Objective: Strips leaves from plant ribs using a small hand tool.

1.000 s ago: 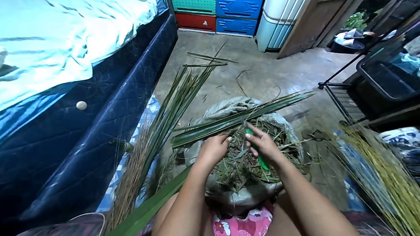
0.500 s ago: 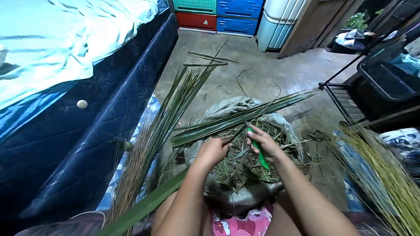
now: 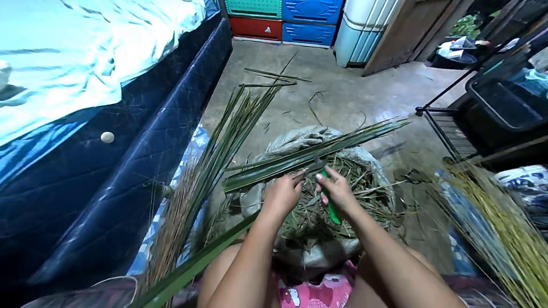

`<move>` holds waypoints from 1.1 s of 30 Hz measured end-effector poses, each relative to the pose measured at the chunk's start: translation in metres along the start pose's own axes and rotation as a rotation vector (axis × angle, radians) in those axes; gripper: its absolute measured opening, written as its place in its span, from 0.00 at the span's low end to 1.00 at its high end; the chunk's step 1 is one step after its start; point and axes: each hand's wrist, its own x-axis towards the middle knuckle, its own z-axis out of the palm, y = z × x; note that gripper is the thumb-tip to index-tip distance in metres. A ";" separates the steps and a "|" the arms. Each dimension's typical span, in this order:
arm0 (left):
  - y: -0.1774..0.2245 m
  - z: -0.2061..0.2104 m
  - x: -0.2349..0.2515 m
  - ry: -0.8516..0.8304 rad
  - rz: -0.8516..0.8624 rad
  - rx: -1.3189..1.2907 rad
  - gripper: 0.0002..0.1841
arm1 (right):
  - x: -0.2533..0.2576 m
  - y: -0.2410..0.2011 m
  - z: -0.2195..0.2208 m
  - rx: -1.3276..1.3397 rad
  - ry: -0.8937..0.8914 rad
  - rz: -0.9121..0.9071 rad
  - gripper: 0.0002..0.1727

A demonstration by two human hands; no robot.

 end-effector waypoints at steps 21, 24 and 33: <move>0.006 0.003 0.000 0.070 -0.106 0.054 0.23 | -0.014 0.005 0.005 0.100 -0.274 0.144 0.34; 0.010 0.001 -0.003 0.074 -0.098 0.078 0.23 | 0.003 -0.002 -0.009 0.118 -0.068 0.063 0.32; 0.012 0.005 -0.003 0.110 -0.085 0.077 0.23 | -0.012 -0.001 -0.002 0.083 -0.272 0.134 0.34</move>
